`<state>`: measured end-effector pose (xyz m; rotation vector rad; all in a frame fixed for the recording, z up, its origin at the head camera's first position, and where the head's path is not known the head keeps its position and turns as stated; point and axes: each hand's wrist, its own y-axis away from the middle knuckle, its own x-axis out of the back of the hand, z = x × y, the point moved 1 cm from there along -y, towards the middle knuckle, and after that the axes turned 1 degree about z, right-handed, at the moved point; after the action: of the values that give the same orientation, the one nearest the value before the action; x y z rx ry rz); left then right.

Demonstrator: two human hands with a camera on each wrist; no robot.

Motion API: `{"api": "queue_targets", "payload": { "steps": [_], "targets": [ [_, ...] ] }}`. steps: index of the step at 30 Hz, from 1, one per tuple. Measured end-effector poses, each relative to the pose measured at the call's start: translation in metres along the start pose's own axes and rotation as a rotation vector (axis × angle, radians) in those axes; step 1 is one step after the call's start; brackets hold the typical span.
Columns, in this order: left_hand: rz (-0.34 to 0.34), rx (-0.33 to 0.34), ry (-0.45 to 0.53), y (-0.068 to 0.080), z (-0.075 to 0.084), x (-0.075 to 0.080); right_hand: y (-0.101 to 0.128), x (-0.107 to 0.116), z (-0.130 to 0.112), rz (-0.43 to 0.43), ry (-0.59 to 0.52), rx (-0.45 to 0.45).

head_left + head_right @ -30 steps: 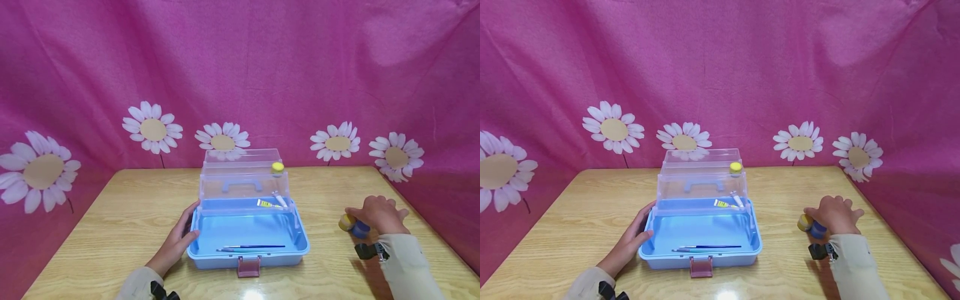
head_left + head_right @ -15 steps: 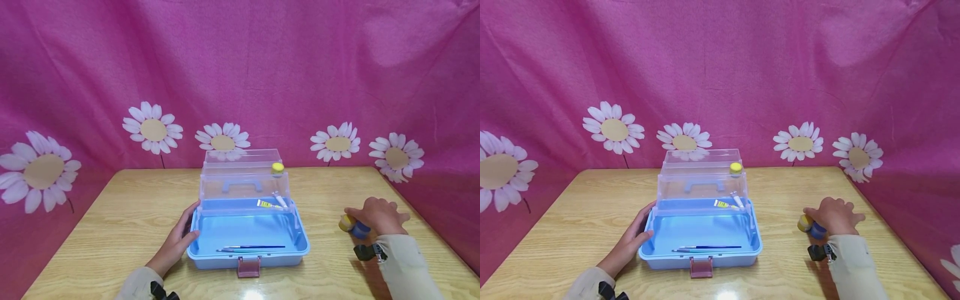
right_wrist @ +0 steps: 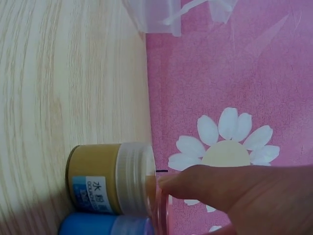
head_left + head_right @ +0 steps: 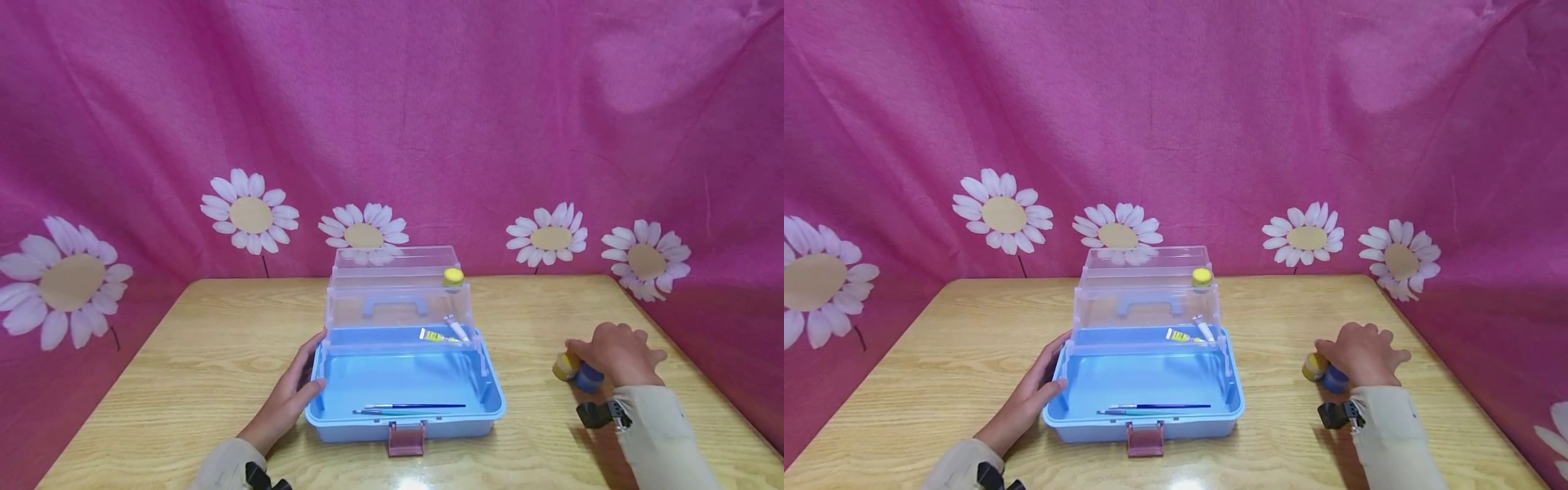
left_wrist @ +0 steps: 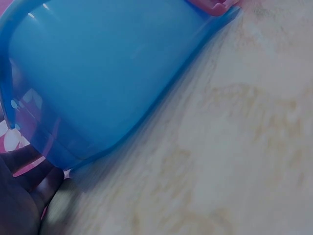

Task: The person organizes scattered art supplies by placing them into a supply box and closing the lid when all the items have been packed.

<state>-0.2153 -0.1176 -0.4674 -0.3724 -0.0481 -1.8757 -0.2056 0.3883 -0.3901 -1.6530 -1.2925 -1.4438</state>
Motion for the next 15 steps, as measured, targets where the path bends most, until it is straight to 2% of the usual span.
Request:
{"api": "queue_targets", "payload": {
  "steps": [15],
  "targets": [
    [0.0,0.002,0.003,0.0006,0.0003,-0.0004,0.0019,-0.0003,-0.0009,0.093,-0.001,0.043]
  ]
}}
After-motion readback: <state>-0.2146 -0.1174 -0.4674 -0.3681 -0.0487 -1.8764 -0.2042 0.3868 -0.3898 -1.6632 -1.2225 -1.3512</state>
